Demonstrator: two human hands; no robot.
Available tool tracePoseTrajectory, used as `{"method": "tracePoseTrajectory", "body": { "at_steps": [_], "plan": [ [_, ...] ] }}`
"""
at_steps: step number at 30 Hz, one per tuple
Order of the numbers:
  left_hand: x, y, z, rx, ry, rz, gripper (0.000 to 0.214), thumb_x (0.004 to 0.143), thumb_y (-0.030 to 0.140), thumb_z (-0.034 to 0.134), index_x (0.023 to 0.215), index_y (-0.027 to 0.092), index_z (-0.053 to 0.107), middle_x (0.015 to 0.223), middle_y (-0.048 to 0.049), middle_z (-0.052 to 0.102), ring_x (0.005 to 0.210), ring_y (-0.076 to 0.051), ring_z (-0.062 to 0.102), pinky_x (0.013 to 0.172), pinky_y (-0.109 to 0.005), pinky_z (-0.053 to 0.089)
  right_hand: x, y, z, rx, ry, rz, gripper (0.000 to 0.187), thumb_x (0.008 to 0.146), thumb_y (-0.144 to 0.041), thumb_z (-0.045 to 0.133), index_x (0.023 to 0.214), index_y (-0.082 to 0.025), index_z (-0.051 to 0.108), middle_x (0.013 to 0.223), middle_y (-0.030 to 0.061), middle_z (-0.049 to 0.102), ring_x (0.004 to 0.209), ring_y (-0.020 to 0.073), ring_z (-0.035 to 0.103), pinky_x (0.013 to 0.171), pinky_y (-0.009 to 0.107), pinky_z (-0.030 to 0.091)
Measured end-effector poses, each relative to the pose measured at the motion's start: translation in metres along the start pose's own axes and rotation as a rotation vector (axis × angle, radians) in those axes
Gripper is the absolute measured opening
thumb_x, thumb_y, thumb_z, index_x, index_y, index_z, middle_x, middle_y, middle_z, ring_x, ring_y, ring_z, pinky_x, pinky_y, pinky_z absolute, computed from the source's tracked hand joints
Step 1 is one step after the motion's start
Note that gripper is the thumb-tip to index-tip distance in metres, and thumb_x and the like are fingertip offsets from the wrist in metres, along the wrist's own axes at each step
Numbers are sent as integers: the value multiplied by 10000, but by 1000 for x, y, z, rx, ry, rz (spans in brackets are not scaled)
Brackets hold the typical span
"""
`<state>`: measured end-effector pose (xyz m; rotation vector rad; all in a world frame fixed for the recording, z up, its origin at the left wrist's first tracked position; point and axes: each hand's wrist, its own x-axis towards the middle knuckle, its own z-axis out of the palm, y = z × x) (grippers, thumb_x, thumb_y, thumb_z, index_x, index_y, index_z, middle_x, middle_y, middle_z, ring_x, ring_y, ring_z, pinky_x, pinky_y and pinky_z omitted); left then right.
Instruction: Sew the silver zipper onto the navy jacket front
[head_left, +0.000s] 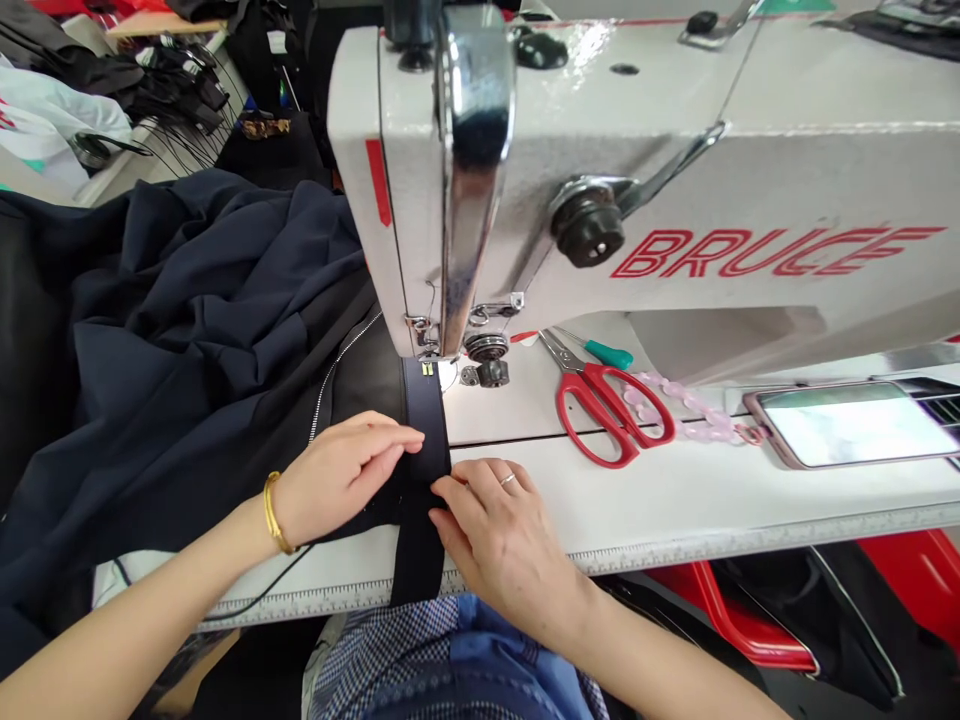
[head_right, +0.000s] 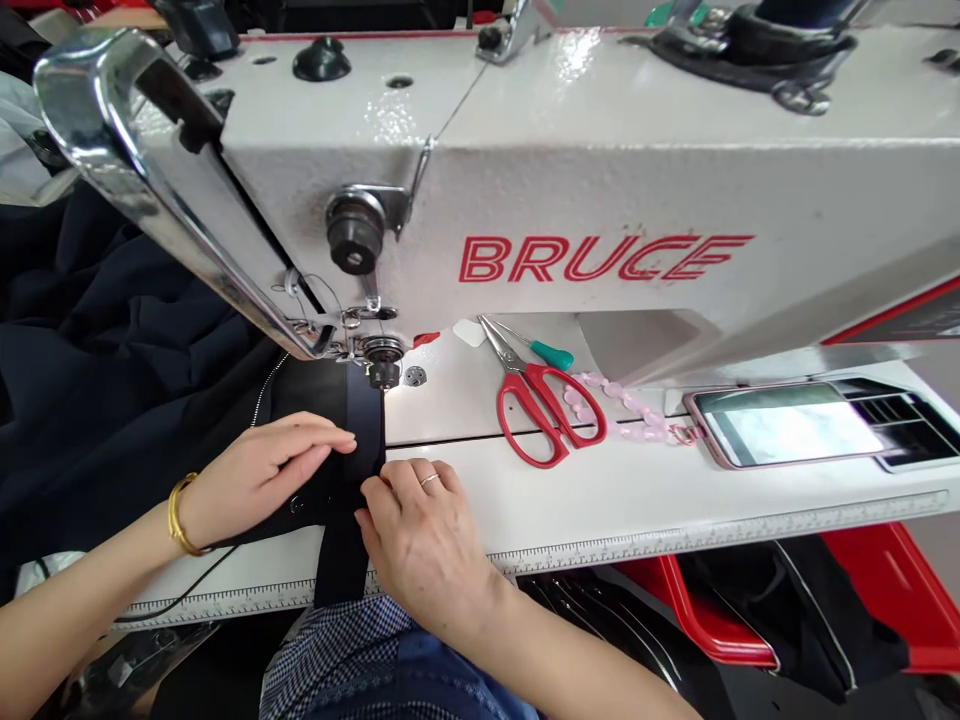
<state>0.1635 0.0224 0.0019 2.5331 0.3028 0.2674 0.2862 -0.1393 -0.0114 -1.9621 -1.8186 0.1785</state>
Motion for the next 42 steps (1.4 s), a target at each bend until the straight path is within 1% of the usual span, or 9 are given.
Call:
{"method": "tracePoseTrajectory", "body": {
  "at_steps": [3,9,13,18,22,30,35,39,42],
  "plan": [
    [7,-2,-4,-61,-42,-79,269,886,215,363,1063,209,566,871,19,655,809,-89,592,752,-212,500,0,-1,-1,-11,-9,-7,148,858,-208,433,868,-167,575,823,53,533,756,184,458,692,346,372],
    [5,9,9,189,10,143,220,856,183,425,974,159,610,830,-43,606,851,-153,532,779,-300,478,0,3,0,12,65,-88,157,863,-200,449,945,-142,569,1095,78,547,1021,218,453,849,372,372],
    [3,9,17,359,48,212,181,835,175,443,876,155,618,1078,-88,570,1056,-241,467,903,-426,412,2,6,2,21,44,-118,163,862,-201,449,939,-134,576,1039,70,591,956,207,493,835,365,396],
    [4,2,18,433,33,131,355,824,262,441,1133,95,500,1255,-152,466,1160,-291,396,957,-493,350,2,8,0,4,43,-158,169,854,-192,458,948,-126,582,1055,71,592,935,205,500,819,367,406],
    [8,2,16,435,-3,57,385,800,318,461,1119,108,507,1302,-156,425,1173,-315,370,946,-510,348,4,10,-2,-1,21,-170,157,849,-191,465,937,-135,581,1041,64,593,920,196,503,812,360,405],
    [25,-14,10,437,14,63,343,790,310,463,1087,144,506,1246,-128,477,1164,-288,397,949,-484,351,23,23,-5,-47,-26,-192,118,849,-214,468,884,-160,566,975,59,592,888,181,516,848,381,354],
    [42,-29,6,475,48,63,334,801,326,463,1064,131,529,989,-110,601,1035,-278,496,876,-450,411,47,35,-10,-107,-46,-261,175,865,-244,430,824,-147,571,878,59,597,851,191,525,795,362,364],
    [50,-41,1,408,121,46,205,830,271,449,934,167,592,850,-58,624,952,-232,544,842,-388,447,61,44,-11,-112,-31,-333,233,871,-249,408,733,-143,563,782,49,589,802,191,534,756,349,370],
    [50,-47,-4,259,171,-15,217,860,216,397,787,188,599,795,-15,633,862,-168,579,770,-298,487,63,49,-9,-51,4,-341,226,864,-223,415,710,-152,563,742,43,580,798,180,537,730,328,372]
  ]
}}
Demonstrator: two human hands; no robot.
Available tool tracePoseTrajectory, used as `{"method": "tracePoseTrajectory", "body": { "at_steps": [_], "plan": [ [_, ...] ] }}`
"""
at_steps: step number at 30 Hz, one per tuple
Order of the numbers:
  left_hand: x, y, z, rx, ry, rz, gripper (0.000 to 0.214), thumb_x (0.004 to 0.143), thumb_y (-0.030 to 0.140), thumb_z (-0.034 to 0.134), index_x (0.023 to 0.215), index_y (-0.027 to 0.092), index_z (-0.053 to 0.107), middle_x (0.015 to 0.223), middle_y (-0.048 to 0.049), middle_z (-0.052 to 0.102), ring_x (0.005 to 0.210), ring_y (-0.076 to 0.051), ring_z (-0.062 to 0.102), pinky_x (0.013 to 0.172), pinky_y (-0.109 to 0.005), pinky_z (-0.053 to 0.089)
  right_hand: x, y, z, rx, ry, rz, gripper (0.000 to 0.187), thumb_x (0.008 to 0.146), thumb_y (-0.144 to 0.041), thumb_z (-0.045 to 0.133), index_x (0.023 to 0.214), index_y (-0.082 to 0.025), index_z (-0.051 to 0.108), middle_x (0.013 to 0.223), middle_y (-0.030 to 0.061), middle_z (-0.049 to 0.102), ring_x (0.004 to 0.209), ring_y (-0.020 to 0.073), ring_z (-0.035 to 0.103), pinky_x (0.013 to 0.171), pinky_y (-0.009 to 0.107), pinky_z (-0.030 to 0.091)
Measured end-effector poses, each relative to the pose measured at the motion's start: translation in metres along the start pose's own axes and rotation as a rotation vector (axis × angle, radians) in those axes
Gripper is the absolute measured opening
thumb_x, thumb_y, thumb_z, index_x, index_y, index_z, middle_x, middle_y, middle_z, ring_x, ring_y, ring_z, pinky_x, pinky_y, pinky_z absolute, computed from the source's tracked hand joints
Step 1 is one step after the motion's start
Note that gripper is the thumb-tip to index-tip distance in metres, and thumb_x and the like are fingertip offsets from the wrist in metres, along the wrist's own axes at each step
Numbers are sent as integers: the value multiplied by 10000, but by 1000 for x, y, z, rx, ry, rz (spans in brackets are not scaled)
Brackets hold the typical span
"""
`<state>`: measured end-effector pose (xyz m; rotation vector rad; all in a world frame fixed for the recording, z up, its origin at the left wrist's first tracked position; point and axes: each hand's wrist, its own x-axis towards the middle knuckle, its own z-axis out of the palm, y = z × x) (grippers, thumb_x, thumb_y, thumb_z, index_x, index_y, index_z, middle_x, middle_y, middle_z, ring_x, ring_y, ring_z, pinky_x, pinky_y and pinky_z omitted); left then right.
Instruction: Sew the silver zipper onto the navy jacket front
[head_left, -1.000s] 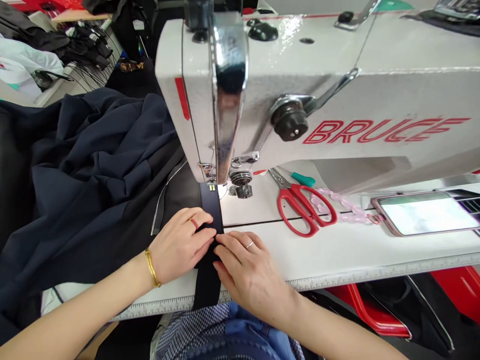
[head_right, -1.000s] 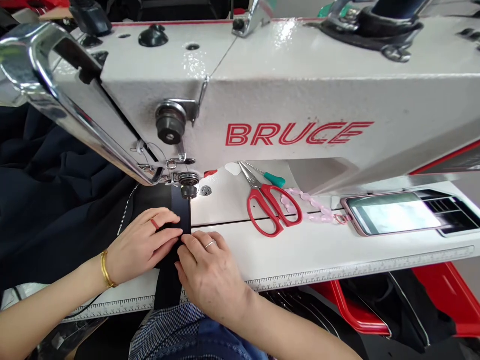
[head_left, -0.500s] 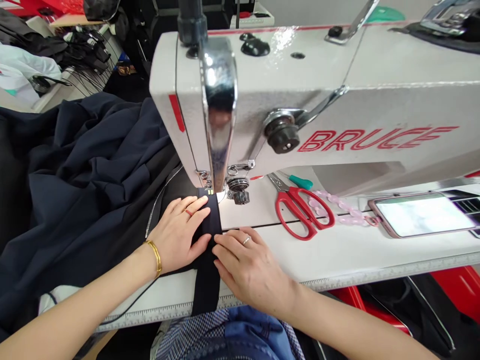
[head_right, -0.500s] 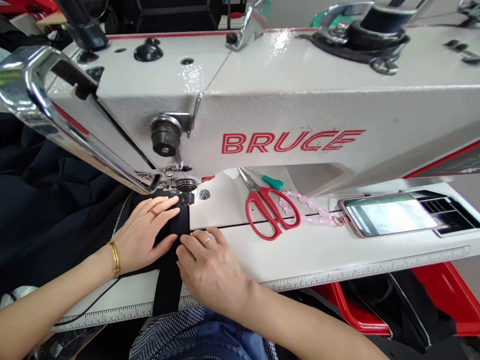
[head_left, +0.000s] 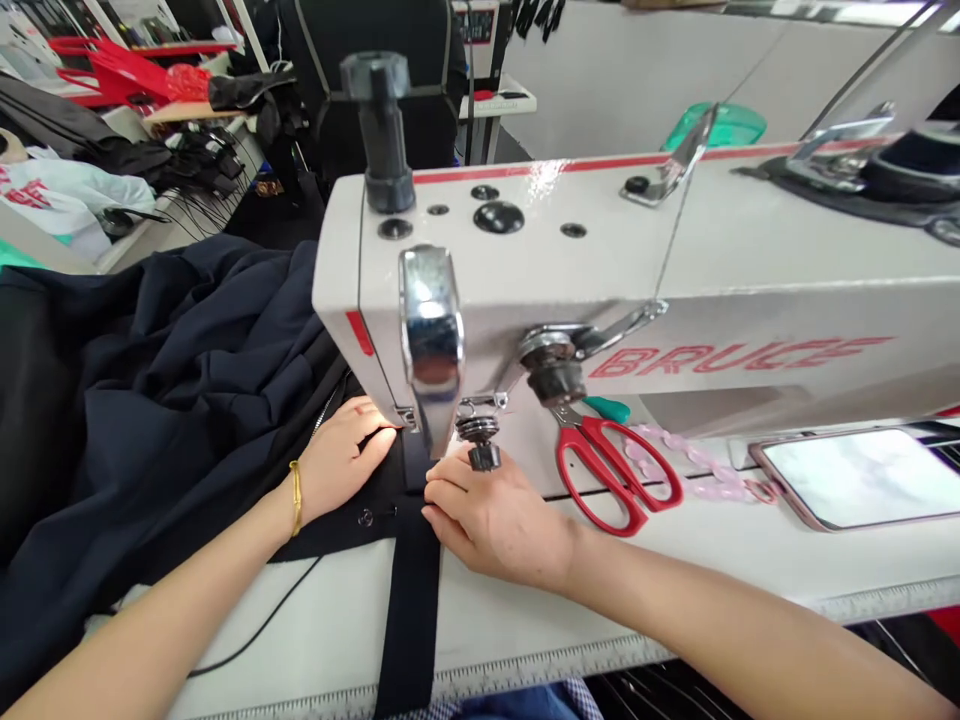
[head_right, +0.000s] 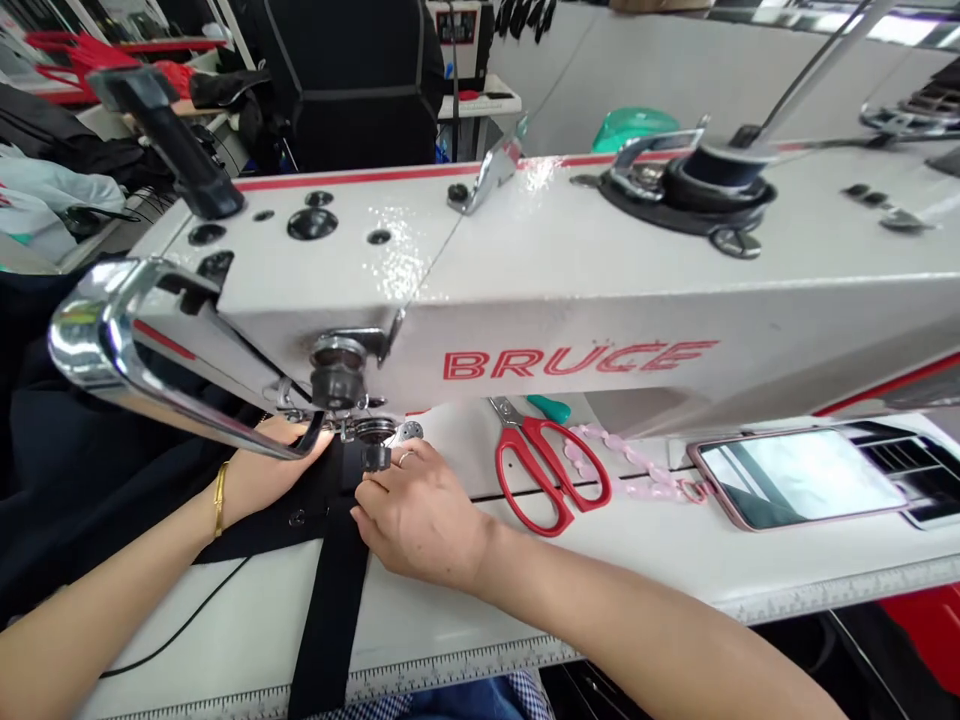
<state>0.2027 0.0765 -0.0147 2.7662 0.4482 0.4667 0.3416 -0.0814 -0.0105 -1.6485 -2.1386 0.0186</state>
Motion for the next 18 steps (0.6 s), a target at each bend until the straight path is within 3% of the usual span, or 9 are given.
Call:
{"method": "tracePoseTrajectory", "body": {
  "at_steps": [3,8,13,18],
  "plan": [
    [-4,1,-4,-89,51,-29,204,861,212,405,790,199,596,789,4,639,777,-135,588,709,-257,502,-3,1,1,22,30,13,178,856,-188,429,742,-160,564,735,37,569,778,162,531,726,314,369],
    [-10,15,-7,-107,-44,221,222,822,222,467,1005,216,593,982,-35,620,916,-160,554,820,-297,472,-8,-1,-2,-27,3,51,133,836,-165,443,773,-174,559,723,30,532,727,162,489,701,314,350],
    [-11,18,-5,-54,-71,260,194,822,200,487,937,247,637,987,-33,592,928,-160,526,808,-289,466,-8,-4,-3,-76,-27,70,138,818,-138,441,737,-177,546,650,12,492,627,154,414,643,304,312],
    [-12,19,-6,-28,-44,339,164,819,178,500,908,213,634,1004,-39,599,952,-172,518,865,-330,445,-8,-2,-2,10,-32,98,123,802,-154,439,800,-172,561,759,46,515,789,194,448,706,328,331]
  ]
}}
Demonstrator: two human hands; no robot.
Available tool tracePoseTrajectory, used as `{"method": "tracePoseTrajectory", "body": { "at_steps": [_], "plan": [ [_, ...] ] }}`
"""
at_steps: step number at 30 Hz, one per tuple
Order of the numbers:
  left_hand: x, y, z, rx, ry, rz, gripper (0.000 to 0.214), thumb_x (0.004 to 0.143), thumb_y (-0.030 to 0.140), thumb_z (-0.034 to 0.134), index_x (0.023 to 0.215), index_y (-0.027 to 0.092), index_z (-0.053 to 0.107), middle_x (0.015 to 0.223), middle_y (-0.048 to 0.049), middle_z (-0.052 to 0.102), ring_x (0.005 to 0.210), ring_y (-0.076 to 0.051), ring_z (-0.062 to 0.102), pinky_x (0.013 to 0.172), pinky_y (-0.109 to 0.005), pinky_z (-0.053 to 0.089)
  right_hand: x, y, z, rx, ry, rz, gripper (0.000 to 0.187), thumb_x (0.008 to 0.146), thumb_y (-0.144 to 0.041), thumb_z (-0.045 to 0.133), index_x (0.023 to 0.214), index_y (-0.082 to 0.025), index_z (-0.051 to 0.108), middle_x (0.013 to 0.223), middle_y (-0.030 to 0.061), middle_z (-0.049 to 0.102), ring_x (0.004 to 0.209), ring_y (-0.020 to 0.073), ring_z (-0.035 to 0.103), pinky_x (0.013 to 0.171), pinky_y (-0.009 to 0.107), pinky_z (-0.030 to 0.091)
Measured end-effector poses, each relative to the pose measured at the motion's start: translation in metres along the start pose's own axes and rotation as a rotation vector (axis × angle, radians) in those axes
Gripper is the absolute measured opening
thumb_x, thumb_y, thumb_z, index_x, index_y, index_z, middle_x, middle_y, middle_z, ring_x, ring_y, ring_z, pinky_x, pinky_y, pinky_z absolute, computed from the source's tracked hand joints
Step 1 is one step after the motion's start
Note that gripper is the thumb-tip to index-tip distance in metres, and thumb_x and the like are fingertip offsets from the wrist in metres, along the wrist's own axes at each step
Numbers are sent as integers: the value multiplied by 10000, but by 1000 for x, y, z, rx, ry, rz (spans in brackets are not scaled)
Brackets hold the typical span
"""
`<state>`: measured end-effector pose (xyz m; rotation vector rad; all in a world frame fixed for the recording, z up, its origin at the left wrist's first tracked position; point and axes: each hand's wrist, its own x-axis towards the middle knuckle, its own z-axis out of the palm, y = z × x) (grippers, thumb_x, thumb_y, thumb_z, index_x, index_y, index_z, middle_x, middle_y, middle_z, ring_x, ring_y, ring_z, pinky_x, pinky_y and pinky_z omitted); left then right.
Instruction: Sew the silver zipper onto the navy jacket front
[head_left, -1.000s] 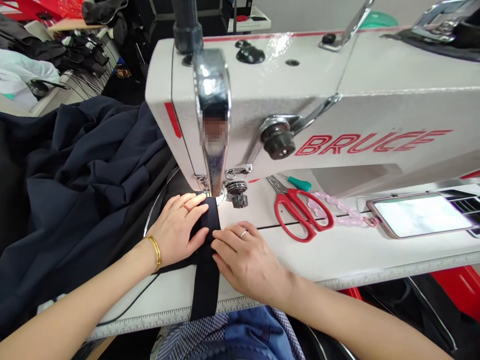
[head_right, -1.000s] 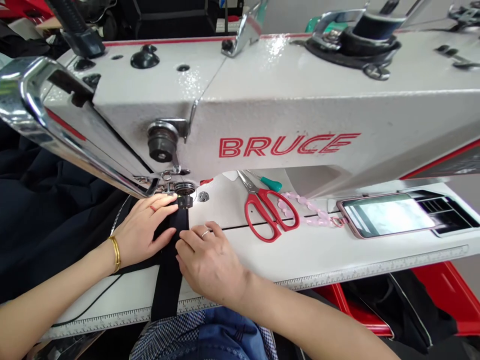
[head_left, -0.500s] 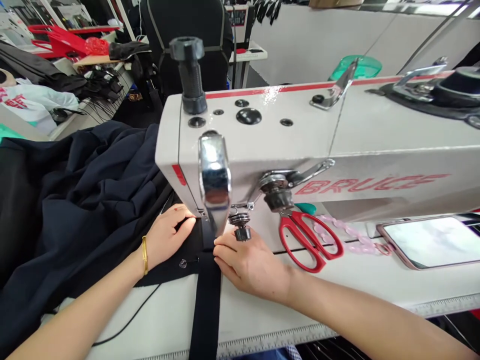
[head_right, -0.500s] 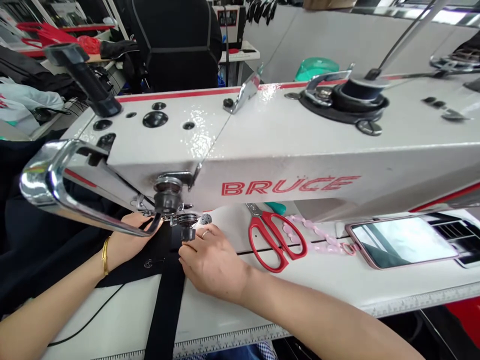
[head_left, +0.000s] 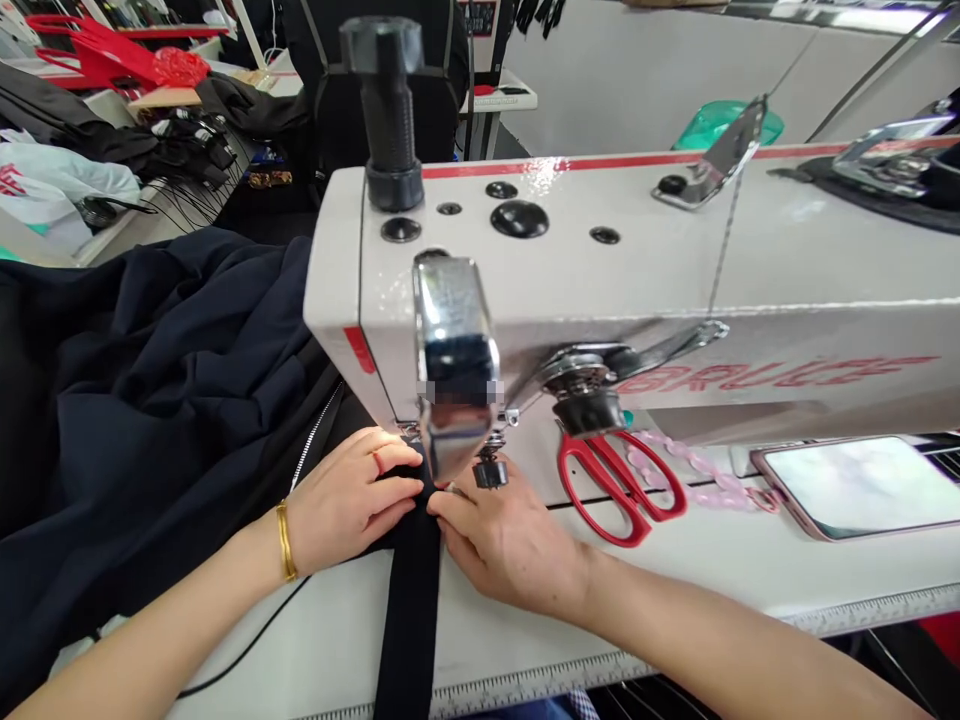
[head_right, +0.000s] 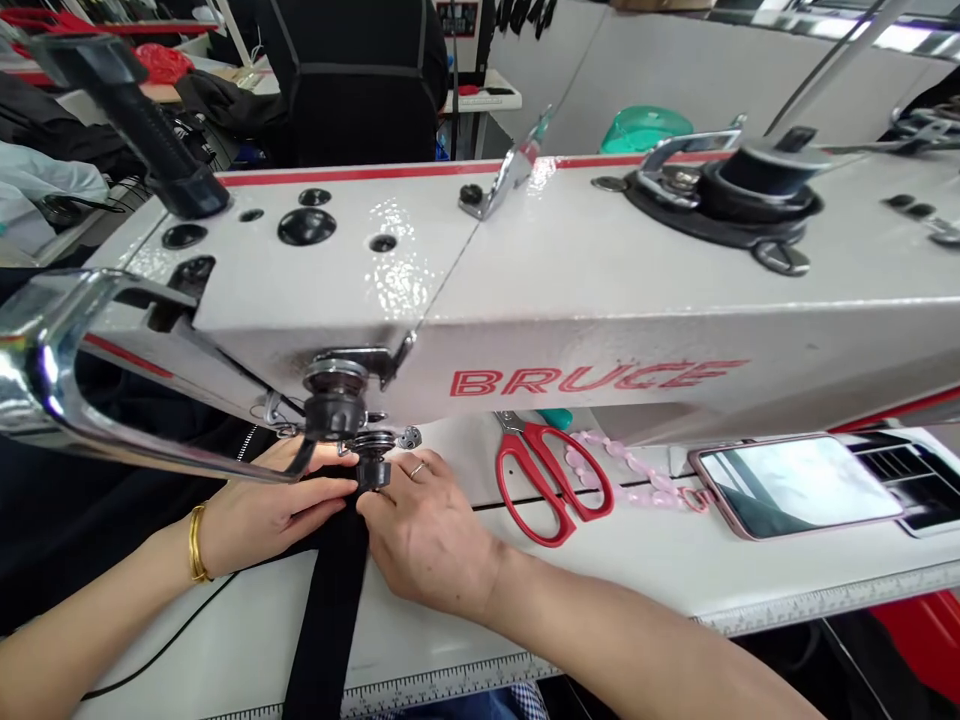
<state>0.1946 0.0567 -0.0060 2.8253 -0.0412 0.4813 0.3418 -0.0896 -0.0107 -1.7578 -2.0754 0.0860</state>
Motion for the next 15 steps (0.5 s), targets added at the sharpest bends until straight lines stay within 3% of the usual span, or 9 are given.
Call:
{"method": "tracePoseTrajectory", "body": {
  "at_steps": [3,5,9,11,15],
  "plan": [
    [0,-2,-2,-70,-21,-38,160,823,186,495,935,197,609,1001,-33,619,949,-164,545,888,-324,450,1,2,0,31,-5,-5,123,786,-137,440,799,-169,558,780,49,512,834,203,440,746,340,336],
    [-1,-5,-3,-168,9,-175,175,835,179,471,963,202,588,954,-12,640,889,-140,583,833,-277,487,1,2,0,34,-7,-6,136,773,-120,434,799,-169,558,762,46,505,814,199,435,741,336,338],
    [-3,-11,-8,-271,252,-474,148,839,152,453,896,199,582,828,23,656,716,-110,615,668,-210,526,-1,1,1,6,-11,30,144,740,-100,436,774,-176,554,756,47,493,774,191,426,715,333,331],
    [-3,-9,-9,-239,287,-449,146,824,139,478,908,193,585,832,19,652,734,-110,610,689,-213,523,-2,0,2,-3,-24,46,141,735,-103,436,764,-181,550,754,46,489,754,187,422,705,332,328],
    [-4,0,-5,-120,140,-95,191,807,127,505,965,179,598,951,-27,632,900,-138,569,818,-260,488,-2,1,2,20,-35,32,144,751,-112,429,788,-184,548,767,43,500,779,192,436,707,324,331]
  ]
}}
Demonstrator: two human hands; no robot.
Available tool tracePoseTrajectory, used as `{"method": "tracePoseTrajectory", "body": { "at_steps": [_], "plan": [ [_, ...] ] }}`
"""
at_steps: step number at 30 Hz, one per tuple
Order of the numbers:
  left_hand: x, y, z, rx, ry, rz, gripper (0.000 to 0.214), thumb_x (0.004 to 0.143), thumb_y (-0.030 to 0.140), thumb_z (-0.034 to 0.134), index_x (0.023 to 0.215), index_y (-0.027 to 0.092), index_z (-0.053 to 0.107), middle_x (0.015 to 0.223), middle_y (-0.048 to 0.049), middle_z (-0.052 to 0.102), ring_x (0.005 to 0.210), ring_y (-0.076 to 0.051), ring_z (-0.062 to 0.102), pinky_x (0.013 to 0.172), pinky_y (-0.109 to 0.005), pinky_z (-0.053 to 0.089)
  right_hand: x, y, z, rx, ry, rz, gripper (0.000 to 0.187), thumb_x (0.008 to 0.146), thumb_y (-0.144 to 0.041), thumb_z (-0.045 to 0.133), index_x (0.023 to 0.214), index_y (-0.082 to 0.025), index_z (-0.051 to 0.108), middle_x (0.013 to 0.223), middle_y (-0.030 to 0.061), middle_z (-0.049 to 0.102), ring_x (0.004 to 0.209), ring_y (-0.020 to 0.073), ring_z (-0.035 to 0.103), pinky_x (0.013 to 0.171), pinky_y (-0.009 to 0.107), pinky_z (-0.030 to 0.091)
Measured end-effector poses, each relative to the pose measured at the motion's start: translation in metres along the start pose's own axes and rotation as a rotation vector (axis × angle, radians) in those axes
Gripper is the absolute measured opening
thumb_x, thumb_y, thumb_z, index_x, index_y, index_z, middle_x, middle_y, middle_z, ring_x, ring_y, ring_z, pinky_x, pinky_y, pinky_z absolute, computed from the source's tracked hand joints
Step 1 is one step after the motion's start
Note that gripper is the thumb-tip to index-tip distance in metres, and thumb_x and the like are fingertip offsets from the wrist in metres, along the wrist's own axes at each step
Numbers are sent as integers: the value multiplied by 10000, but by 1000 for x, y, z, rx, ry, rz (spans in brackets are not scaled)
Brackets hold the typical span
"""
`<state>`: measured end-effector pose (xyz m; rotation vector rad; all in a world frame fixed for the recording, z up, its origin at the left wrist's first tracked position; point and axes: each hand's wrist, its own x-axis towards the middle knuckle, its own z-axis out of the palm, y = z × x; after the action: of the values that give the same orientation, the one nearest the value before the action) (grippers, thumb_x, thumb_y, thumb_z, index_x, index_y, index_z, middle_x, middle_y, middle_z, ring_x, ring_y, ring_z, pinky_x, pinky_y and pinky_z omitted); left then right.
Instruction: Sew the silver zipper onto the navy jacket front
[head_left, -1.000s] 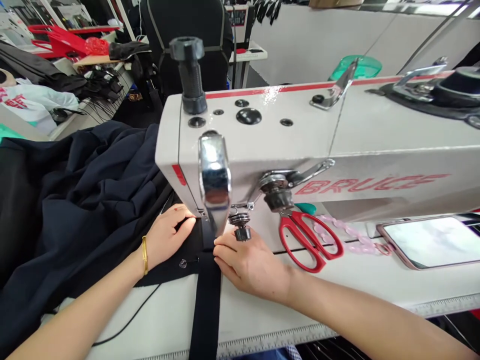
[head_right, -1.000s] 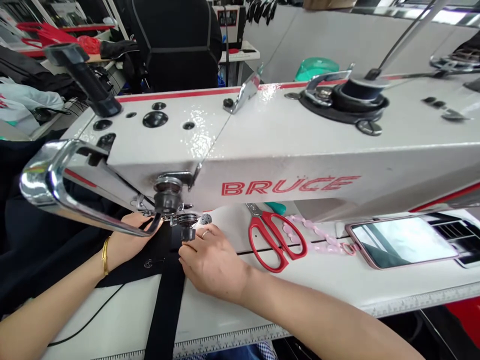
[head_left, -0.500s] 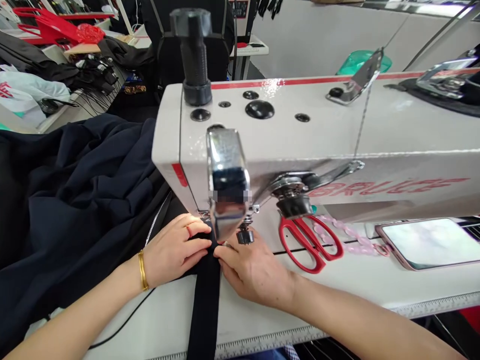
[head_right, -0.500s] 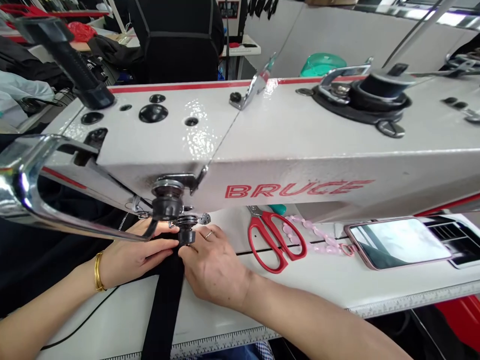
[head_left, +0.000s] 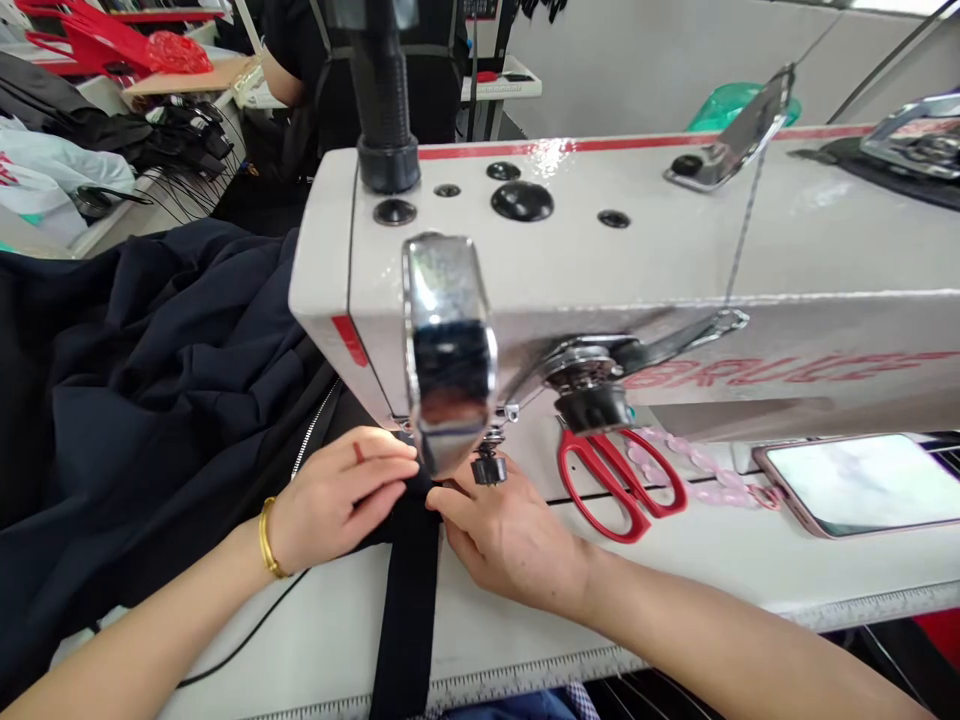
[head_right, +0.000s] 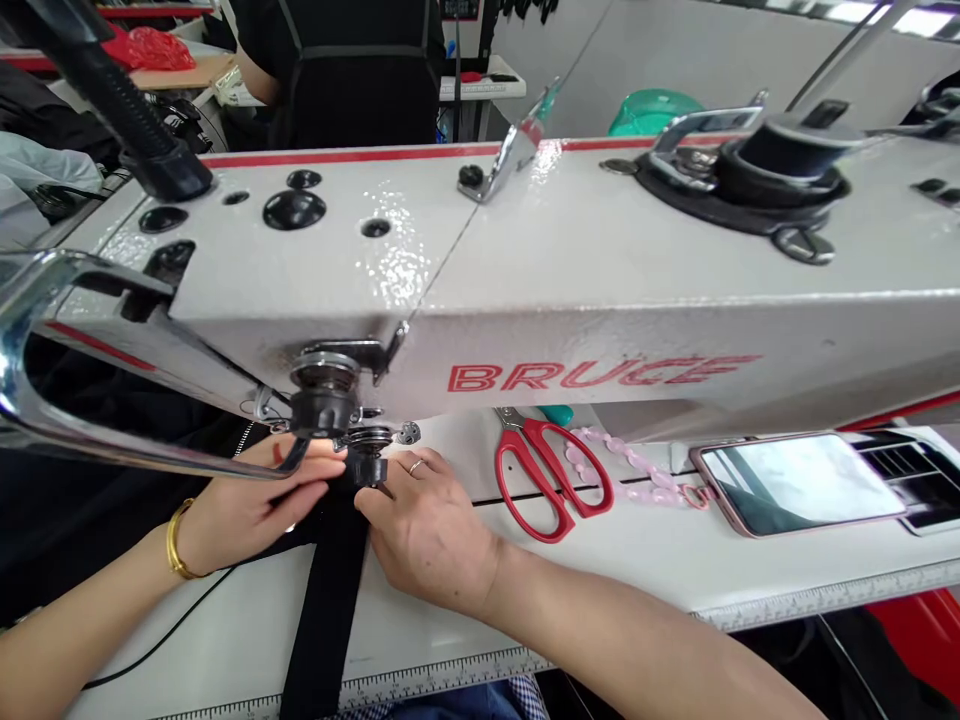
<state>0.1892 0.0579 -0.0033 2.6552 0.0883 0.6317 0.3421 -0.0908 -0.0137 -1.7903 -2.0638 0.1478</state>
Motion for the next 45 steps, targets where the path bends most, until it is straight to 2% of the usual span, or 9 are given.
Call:
{"method": "tracePoseTrajectory", "body": {
  "at_steps": [3,8,13,18,22,27,32,38,45],
  "plan": [
    [-2,6,5,127,-122,149,173,807,161,521,956,159,609,987,-51,618,948,-177,535,826,-305,482,0,0,-1,-4,20,-29,143,761,-109,428,801,-177,548,782,42,521,789,190,449,712,324,332],
    [-3,14,6,259,-144,185,173,828,170,483,938,131,611,929,-63,622,909,-188,541,761,-302,498,0,0,-1,9,45,-74,194,776,-94,407,867,-170,561,798,46,568,811,192,480,734,332,344],
    [-3,15,8,266,-117,171,158,834,173,480,925,133,603,933,-56,619,901,-173,547,803,-300,491,3,2,-1,-3,28,-52,182,759,-92,410,819,-173,563,775,42,566,796,185,483,741,326,352],
    [-2,2,13,226,-128,157,181,825,180,490,968,138,592,962,-64,608,963,-192,525,819,-309,483,9,6,-1,-73,12,-20,155,749,-100,417,761,-178,550,767,35,540,759,177,462,717,315,350],
    [-2,-8,15,210,-138,148,191,823,190,490,980,149,591,954,-61,609,945,-188,525,837,-328,471,14,8,0,-117,36,-8,170,732,-98,417,803,-181,548,798,32,539,740,173,446,711,315,342],
    [-1,-13,14,217,-128,158,178,830,205,483,966,167,592,967,-42,612,940,-173,524,859,-320,451,15,8,1,-127,41,3,166,738,-97,411,760,-186,550,766,31,533,727,180,438,689,314,337],
    [4,-17,12,258,-132,154,198,851,254,451,955,179,602,953,-33,629,853,-162,543,770,-299,463,17,9,1,-141,48,17,168,772,-112,414,793,-185,564,784,34,556,754,188,456,695,313,351],
    [9,-26,11,345,-183,81,266,868,319,400,969,205,618,813,-18,653,694,-154,562,630,-283,454,22,13,4,-197,25,52,122,788,-157,427,800,-156,548,866,77,565,846,216,460,810,350,362],
    [17,-35,11,397,-173,35,292,857,337,395,837,215,660,648,-15,613,582,-147,535,588,-274,433,22,13,5,-245,41,79,113,798,-191,434,751,-149,528,793,94,552,854,224,472,813,351,371]
  ]
}}
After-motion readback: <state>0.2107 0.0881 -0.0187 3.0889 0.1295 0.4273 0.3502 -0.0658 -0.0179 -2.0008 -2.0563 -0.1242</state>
